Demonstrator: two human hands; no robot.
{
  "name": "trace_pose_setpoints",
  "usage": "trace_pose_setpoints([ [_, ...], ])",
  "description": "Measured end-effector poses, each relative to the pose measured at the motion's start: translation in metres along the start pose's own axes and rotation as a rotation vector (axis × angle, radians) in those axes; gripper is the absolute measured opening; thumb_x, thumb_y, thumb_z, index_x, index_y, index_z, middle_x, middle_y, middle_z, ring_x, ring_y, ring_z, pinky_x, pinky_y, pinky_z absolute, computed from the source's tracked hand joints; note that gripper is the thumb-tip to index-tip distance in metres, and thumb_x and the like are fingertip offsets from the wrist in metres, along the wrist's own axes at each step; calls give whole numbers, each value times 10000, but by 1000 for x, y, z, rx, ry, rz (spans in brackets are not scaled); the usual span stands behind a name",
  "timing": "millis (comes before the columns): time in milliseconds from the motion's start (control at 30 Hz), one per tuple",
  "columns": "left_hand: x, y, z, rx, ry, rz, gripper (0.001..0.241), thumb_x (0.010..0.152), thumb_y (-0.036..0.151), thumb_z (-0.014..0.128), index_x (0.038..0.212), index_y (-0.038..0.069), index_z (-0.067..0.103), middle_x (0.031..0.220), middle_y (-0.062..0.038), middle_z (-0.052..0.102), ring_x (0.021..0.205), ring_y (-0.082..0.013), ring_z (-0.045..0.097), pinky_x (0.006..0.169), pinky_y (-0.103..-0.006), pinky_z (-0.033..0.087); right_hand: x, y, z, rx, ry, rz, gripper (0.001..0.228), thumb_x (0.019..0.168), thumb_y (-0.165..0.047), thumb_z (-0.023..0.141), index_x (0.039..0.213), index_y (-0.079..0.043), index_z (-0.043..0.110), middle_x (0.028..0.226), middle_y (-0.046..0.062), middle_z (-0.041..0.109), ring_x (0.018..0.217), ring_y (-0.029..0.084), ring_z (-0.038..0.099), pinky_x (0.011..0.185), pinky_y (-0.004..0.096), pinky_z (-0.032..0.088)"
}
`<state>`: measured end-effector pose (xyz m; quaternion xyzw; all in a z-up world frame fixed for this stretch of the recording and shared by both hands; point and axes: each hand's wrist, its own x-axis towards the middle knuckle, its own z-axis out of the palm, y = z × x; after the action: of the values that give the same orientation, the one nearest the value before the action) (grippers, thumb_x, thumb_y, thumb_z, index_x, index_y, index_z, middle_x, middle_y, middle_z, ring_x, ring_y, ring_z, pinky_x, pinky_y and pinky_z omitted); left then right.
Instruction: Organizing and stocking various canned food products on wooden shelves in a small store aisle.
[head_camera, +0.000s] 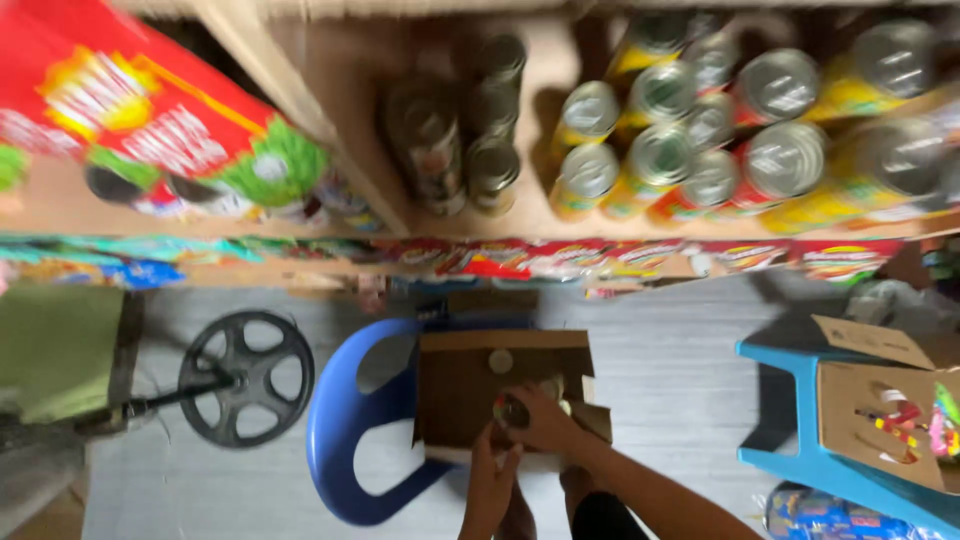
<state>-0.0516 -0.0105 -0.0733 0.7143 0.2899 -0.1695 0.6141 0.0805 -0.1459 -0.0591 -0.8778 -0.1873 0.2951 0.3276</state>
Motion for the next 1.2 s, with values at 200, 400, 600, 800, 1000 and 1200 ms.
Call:
trace_pose_setpoints([
  [200,-45,105,-6,-304,-282,88,980,868,185,774,1629,188,156,1510,-100,422,1330,-245,538,1073,-369,490,-82,-58,-111,396,-69,-164,849,629,-226,843,1394,-100,496,1302,123,617,1205,270,613,1026,383,480],
  [400,-91,190,2,-520,-445,436,676,974,55,667,1539,57,297,1493,-190,493,1377,-265,508,1121,-378,449,-143,-93,-193,715,-127,-286,649,900,-125,791,1478,-48,507,1301,91,689,1212,176,625,1080,333,482],
  [600,-133,312,6,-488,-473,602,590,947,51,657,1452,76,353,1422,-110,504,1358,-210,523,1112,-376,478,-180,-117,-242,845,127,-403,672,861,14,767,1459,-23,464,1358,87,615,1274,170,566,1071,329,446],
  [800,-135,384,29,-76,-578,810,537,872,92,779,1329,35,502,1271,-104,630,1214,-168,626,1050,-348,526,-214,-108,-278,983,371,-328,603,910,11,678,1481,-23,485,1355,77,630,1199,163,595,987,332,489],
  [1000,-117,399,70,-159,-801,914,513,946,106,817,1320,23,476,1299,-100,615,1251,-154,617,1093,-350,539,-233,-101,-298,866,718,-276,448,976,-108,625,1403,5,552,1312,80,680,1213,134,606,1018,288,483],
  [1200,-136,421,75,-126,-912,818,739,879,109,812,1524,38,460,1428,-71,580,1278,-144,593,1094,-330,507,-244,-104,-294,1122,869,-209,337,1099,-231,522,1275,30,644,1145,81,713,1028,115,641,902,284,517],
])
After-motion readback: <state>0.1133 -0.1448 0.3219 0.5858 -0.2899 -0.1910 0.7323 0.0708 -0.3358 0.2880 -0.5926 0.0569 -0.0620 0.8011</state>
